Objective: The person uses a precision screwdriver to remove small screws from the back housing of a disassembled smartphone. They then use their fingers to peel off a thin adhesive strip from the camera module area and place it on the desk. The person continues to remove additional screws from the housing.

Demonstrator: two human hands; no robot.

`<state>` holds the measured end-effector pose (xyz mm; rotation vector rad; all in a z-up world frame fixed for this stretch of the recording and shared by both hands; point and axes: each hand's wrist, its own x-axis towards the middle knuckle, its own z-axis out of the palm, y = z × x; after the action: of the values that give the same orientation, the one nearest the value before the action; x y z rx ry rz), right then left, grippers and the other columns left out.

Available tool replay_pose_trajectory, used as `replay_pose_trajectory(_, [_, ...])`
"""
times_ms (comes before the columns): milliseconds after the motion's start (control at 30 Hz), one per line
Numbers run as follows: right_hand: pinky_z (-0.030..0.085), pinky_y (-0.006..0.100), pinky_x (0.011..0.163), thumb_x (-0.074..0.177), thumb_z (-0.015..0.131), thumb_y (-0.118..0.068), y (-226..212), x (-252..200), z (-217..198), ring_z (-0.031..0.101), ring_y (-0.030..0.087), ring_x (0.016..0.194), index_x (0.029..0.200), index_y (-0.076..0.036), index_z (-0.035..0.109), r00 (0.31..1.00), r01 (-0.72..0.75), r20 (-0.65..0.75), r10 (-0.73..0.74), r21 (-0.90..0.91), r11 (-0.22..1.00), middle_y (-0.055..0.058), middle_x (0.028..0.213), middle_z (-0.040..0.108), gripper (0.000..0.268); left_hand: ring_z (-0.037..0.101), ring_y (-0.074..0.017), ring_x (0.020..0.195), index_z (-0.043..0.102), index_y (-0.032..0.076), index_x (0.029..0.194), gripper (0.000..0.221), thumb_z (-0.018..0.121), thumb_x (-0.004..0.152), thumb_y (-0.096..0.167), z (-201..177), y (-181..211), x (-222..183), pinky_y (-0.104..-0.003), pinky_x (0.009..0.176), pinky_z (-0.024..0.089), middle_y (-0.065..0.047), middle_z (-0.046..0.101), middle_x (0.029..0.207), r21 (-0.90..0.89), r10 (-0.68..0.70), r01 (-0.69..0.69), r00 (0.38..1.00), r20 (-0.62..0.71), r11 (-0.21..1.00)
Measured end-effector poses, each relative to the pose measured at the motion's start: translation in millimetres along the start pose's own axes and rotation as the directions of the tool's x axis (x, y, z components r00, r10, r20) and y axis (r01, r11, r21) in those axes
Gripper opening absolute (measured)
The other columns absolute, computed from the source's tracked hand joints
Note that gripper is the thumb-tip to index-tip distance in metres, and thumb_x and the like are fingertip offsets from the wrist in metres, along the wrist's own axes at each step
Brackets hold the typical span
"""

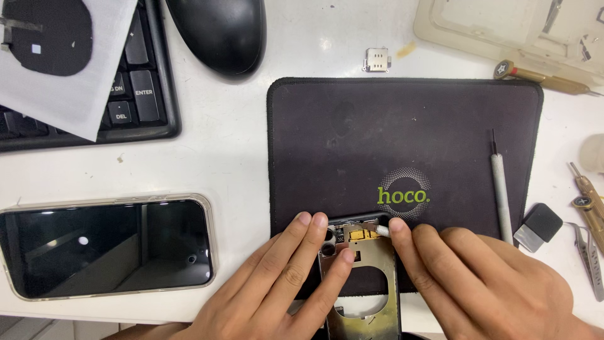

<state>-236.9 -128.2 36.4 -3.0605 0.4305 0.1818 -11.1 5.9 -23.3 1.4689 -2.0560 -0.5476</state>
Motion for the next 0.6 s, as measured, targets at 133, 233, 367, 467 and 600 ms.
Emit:
replay_pose_trajectory(133, [0.055,0.029,0.058,0.075,0.065,-0.016,7,2,0,0.066,0.017,0.075,0.122,0.006,0.072,0.996,-0.066,-0.054,0.075,0.16,0.985,0.014,0.095,0.07,0.053,0.059,-0.0404,0.131,0.069,0.005,0.129,0.032,0.06,0.101,0.019,-1,0,-1,-0.047,0.1,0.057,-0.033,0.06,0.136,0.03,0.007,-0.008,1.0,0.012,1.0])
replay_pose_trajectory(233, [0.053,0.029,0.054,0.077,0.066,-0.015,10,4,1,0.066,0.017,0.074,0.121,0.006,0.072,0.993,-0.062,-0.082,0.08,0.209,0.976,0.014,0.094,0.069,0.05,0.059,-0.0402,0.131,0.07,0.005,0.127,0.034,0.066,0.1,0.025,0,-1,-1,-0.048,0.1,0.056,-0.033,0.06,0.135,0.011,0.006,-0.006,1.0,-0.004,1.0])
replay_pose_trajectory(367, [0.051,0.03,0.05,0.076,0.071,-0.007,12,6,1,0.067,0.018,0.073,0.12,0.007,0.073,0.991,-0.078,-0.084,0.105,0.28,0.957,0.014,0.094,0.069,0.046,0.058,-0.0409,0.131,0.071,0.005,0.126,0.038,0.07,0.097,0.029,0,0,-1,-0.049,0.1,0.055,-0.033,0.06,0.135,-0.01,-0.013,0.013,1.0,0.002,1.0])
replay_pose_trajectory(467, [0.051,0.03,0.05,0.076,0.074,0.001,12,7,2,0.068,0.017,0.073,0.119,0.004,0.073,0.983,-0.134,-0.065,0.17,0.379,0.915,0.012,0.095,0.069,0.043,0.058,-0.0409,0.131,0.071,0.006,0.126,0.04,0.072,0.095,0.031,0,0,-2,-0.049,0.1,0.055,-0.033,0.06,0.136,-0.022,-0.017,0.018,1.0,0.012,1.0])
replay_pose_trajectory(600, [0.054,0.027,0.052,0.076,0.075,-0.001,13,9,3,0.069,0.016,0.074,0.119,0.003,0.07,0.972,-0.162,-0.066,0.225,0.505,0.848,0.012,0.095,0.068,0.043,0.057,-0.0409,0.131,0.07,0.006,0.126,0.042,0.073,0.094,0.032,0,0,-2,-0.049,0.1,0.055,-0.033,0.059,0.136,-0.036,-0.017,0.017,1.0,0.018,0.999])
